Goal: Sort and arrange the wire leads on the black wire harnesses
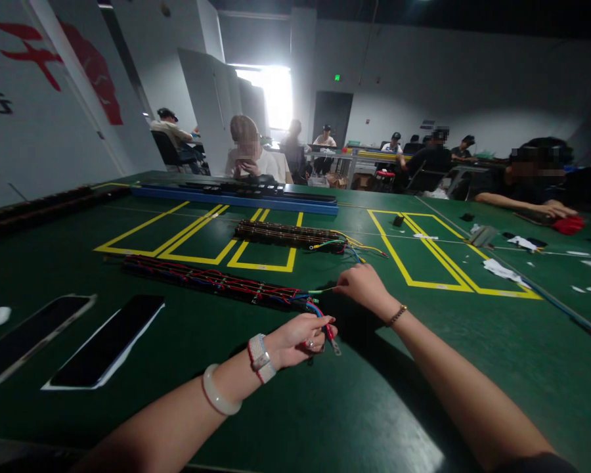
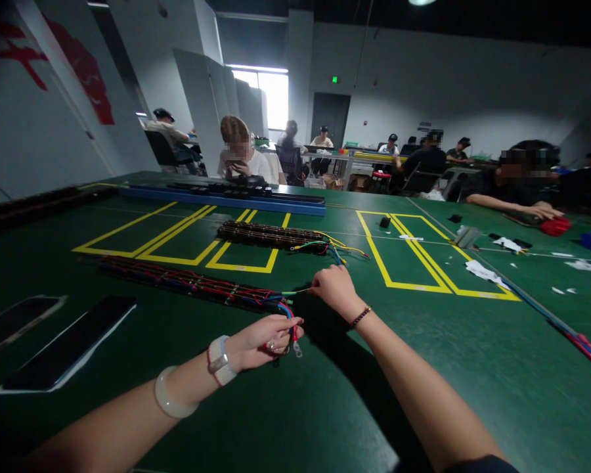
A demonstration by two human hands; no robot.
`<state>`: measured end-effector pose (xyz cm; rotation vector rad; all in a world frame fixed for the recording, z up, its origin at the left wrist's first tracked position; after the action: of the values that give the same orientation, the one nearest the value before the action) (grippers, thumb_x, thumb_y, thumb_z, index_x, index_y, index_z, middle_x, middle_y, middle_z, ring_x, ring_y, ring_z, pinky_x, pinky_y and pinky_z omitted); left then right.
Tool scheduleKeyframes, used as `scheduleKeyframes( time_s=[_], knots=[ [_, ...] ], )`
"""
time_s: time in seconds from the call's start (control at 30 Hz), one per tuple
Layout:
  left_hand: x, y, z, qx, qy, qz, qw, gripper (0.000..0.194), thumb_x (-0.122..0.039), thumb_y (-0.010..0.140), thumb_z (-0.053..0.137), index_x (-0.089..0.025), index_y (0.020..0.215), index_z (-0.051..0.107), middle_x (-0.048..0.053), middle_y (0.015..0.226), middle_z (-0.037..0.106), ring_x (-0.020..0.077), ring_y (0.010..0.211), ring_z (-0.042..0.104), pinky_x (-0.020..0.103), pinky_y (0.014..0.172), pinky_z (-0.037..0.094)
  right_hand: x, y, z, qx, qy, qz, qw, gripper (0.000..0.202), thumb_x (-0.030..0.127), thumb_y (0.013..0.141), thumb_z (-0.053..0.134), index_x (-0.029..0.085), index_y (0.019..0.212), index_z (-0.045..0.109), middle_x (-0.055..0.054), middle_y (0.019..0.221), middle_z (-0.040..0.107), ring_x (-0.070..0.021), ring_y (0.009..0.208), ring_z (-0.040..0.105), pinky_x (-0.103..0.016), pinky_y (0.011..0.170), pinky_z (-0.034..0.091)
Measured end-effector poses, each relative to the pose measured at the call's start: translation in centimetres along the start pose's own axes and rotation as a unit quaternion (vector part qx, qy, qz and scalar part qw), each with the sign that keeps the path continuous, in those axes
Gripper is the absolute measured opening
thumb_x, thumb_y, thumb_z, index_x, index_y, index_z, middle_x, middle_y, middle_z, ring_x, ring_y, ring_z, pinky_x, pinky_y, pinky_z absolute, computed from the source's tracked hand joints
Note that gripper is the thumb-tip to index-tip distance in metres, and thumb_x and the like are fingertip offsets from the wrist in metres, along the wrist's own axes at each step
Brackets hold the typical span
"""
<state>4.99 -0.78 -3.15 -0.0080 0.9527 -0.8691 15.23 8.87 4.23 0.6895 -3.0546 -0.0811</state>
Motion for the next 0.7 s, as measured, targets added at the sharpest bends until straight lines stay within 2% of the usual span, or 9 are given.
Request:
scheduleKeyframes(
  time_s=[0.1, 0.23, 0.37, 0.53, 0.7],
  knots=[
    [0.0, -0.3, 0.0, -0.012, 0.027, 0.004, 1.0, 0.019, -0.027, 0.086, 0.055, -0.011, 0.076, 0.052, -0.003, 0.06, 0.051, -0.0007, 0.037, 0.028, 0.019, 0.039, 0.013, 0.6, 0.3, -0.1, -0.043, -0.056, -0.003, 0.997, 0.022, 0.039, 0.082, 0.062, 0.02, 0.081, 0.073, -0.009, 0.078, 0.069, -0.0258, 0.089, 0.055, -0.036, 0.081, 0.034],
    [0.0, -0.8, -0.1, -0.007, 0.061, -0.01, 0.998, 0.014, -0.026, 0.086, 0.053, -0.015, 0.08, 0.048, -0.002, 0.068, 0.057, -0.0008, 0.036, 0.03, 0.019, 0.039, 0.012, 1.3, 0.6, 0.5, -0.067, -0.088, -0.029, 0.993, 0.022, 0.034, 0.085, 0.059, 0.016, 0.081, 0.071, -0.013, 0.078, 0.067, -0.0277, 0.089, 0.051, -0.039, 0.085, 0.033],
    [0.0, -0.3, -0.6, -0.003, 0.094, -0.003, 0.996, 0.017, -0.029, 0.087, 0.053, -0.014, 0.08, 0.047, 0.0, 0.067, 0.061, 0.0006, 0.036, 0.034, 0.019, 0.04, 0.02, 2.0, 0.0, 1.1, -0.083, -0.109, -0.079, 0.987, 0.022, 0.029, 0.089, 0.053, 0.014, 0.084, 0.068, -0.013, 0.078, 0.065, -0.0273, 0.089, 0.05, -0.04, 0.092, 0.031],
    [0.3, 0.5, -1.3, -0.008, 0.109, 0.023, 0.994, 0.026, -0.036, 0.083, 0.059, -0.017, 0.08, 0.041, 0.0, 0.064, 0.06, 0.0059, 0.043, 0.047, 0.021, 0.047, 0.032, 3.1, -2.9, 1.0, -0.133, -0.09, -0.114, 0.98, 0.018, 0.021, 0.089, 0.051, 0.016, 0.102, 0.063, -0.012, 0.095, 0.062, -0.0255, 0.095, 0.051, -0.043, 0.1, 0.027],
    [0.4, 0.6, -1.4, -0.007, 0.099, 0.024, 0.995, 0.019, -0.031, 0.087, 0.053, -0.018, 0.083, 0.04, -0.004, 0.057, 0.053, 0.0065, 0.04, 0.046, 0.02, 0.045, 0.032, 4.7, -7.2, 1.5, -0.167, -0.034, -0.263, 0.95, 0.026, 0.02, 0.095, 0.039, 0.019, 0.111, 0.06, -0.009, 0.1, 0.064, -0.0188, 0.09, 0.055, -0.039, 0.097, 0.035]
  ],
)
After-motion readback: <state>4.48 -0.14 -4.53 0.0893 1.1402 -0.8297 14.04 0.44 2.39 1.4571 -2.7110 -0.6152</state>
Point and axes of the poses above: each hand's wrist, its own y-axis towards the middle knuckle, its own z-axis out of the palm, x = y × z, the point moved 7 cm from there along y, towards the middle knuckle
